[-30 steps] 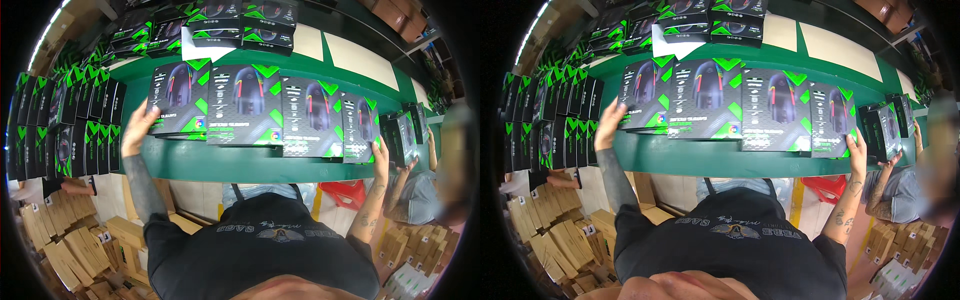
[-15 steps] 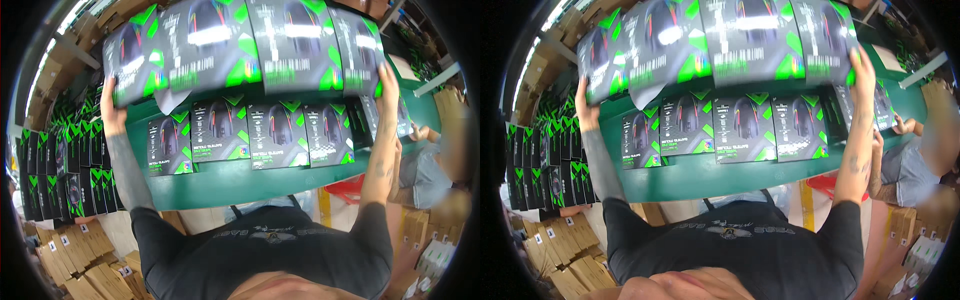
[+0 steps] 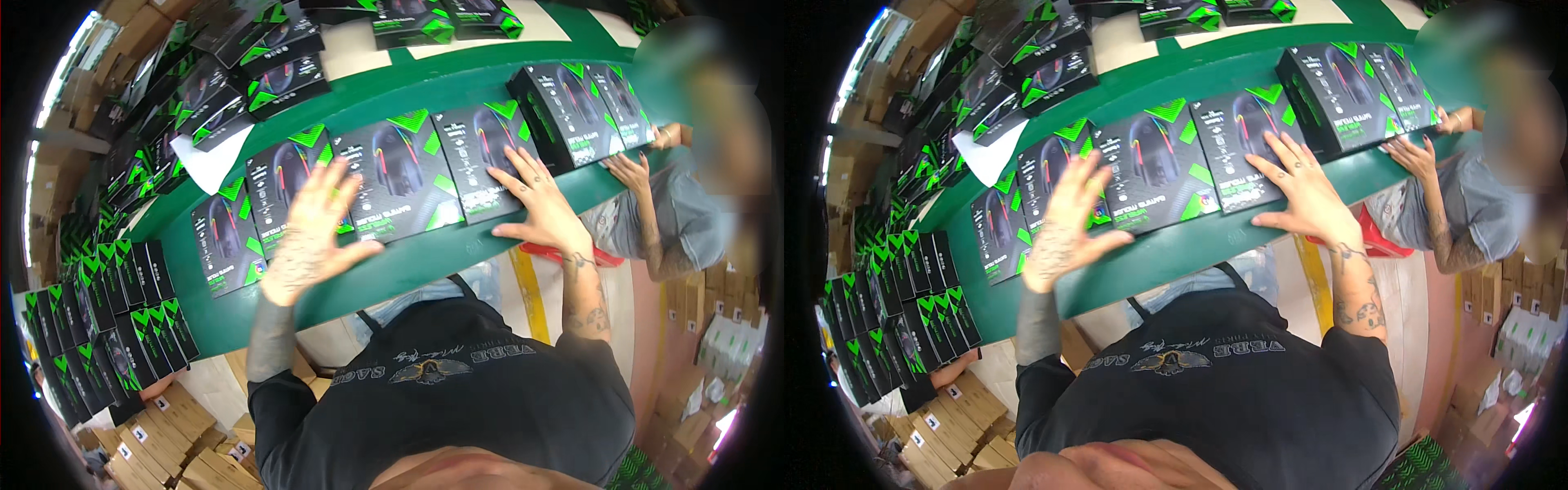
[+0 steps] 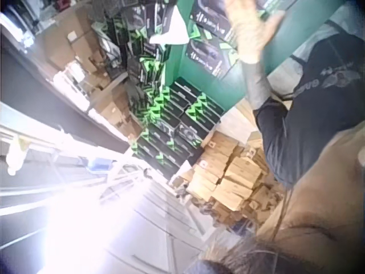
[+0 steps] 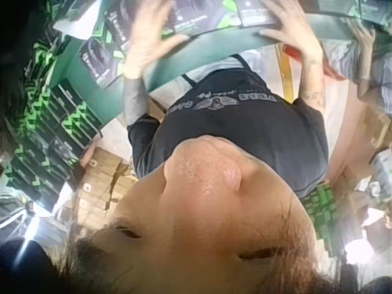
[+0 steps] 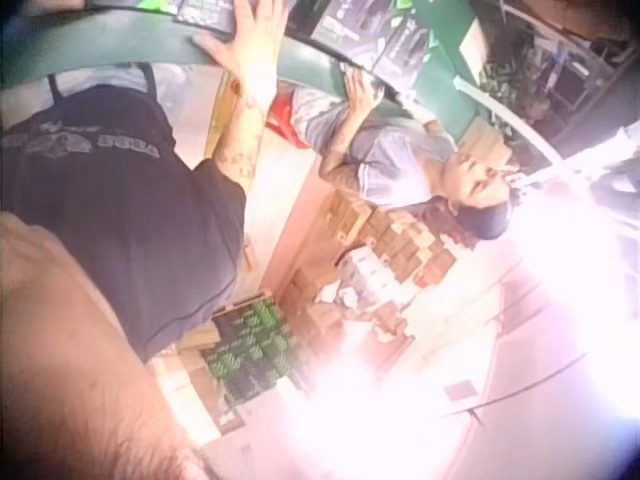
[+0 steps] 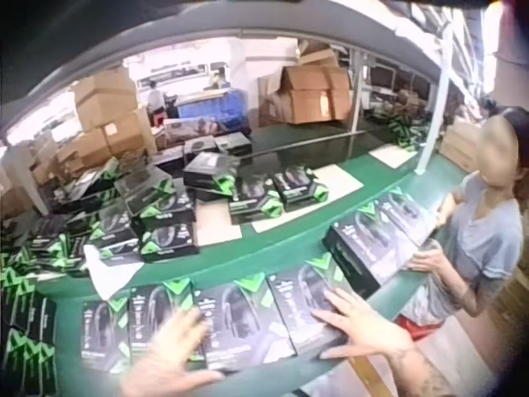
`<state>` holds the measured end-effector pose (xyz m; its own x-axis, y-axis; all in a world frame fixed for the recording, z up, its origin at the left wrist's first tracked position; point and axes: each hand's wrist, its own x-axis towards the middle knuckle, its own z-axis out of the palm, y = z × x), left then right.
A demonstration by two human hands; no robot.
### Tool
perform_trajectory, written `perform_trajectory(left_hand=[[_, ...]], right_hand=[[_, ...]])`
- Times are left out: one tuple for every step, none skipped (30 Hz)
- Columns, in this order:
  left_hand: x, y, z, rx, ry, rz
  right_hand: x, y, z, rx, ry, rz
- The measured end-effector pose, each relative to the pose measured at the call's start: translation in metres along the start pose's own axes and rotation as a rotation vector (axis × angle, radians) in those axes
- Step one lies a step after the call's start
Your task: The person opens the flap covers of packaged gaming mouse boxes, touches the items inside, closes the covers, and stacks the boxes on the table.
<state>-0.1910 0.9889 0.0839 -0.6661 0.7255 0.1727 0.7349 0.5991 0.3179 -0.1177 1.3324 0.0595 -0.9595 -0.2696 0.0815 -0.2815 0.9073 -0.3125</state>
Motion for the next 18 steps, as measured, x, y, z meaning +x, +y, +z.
perform_trajectory(left_hand=[[0.008,0.008,0.017,-0.018,-0.031,0.05],[0.013,0.013,0.036,0.035,-0.063,0.02],[0.017,0.016,0.05,0.091,-0.093,-0.011],[0.02,0.014,0.056,0.132,-0.087,0.003],[0.022,0.012,0.059,0.175,-0.08,0.015],[0.022,0.011,0.058,0.184,-0.096,0.011],[0.023,0.011,0.057,0.187,-0.112,0.01],[0.023,0.013,0.056,0.209,-0.122,0.012],[0.023,0.015,0.054,0.232,-0.131,0.013],[0.025,0.016,0.052,0.228,-0.132,0.017],[0.025,0.016,0.05,0.233,-0.135,0.032],[0.026,0.018,0.048,0.238,-0.137,0.046],[0.027,0.02,0.044,0.237,-0.135,0.049],[0.028,0.023,0.041,0.229,-0.172,0.018],[0.027,0.026,0.039,0.22,-0.208,-0.013],[0.024,0.029,0.038,0.241,-0.155,0.012],[0.022,0.032,0.037,0.238,-0.156,0.02],[0.021,0.037,0.034,0.274,-0.049,0.099]], right_hand=[[0.0,0.003,0.006,0.005,-0.006,0.007],[0.001,0.009,0.012,-0.017,0.049,-0.002],[0.001,0.015,0.018,-0.039,0.105,-0.014],[-0.001,0.018,0.023,-0.04,0.146,-0.022],[-0.001,0.019,0.023,-0.037,0.146,-0.016],[-0.001,0.02,0.023,-0.05,0.158,-0.029],[-0.002,0.021,0.024,-0.064,0.169,-0.037],[-0.002,0.022,0.024,-0.125,0.231,-0.072],[-0.003,0.028,0.026,-0.122,0.23,-0.067],[-0.004,0.036,0.024,-0.029,0.308,-0.086],[-0.007,0.04,0.023,0.064,0.385,-0.105],[-0.01,0.04,0.021,0.07,0.515,0.022],[-0.008,0.032,0.016,0.079,0.638,0.18],[-0.012,0.038,0.014,0.097,0.677,0.25],[-0.015,0.045,0.011,0.113,0.715,0.32],[-0.011,0.043,-0.001,0.168,0.817,0.305],[-0.008,0.042,-0.011,0.206,0.868,0.326],[-0.005,0.043,-0.02,0.22,0.864,0.384]])
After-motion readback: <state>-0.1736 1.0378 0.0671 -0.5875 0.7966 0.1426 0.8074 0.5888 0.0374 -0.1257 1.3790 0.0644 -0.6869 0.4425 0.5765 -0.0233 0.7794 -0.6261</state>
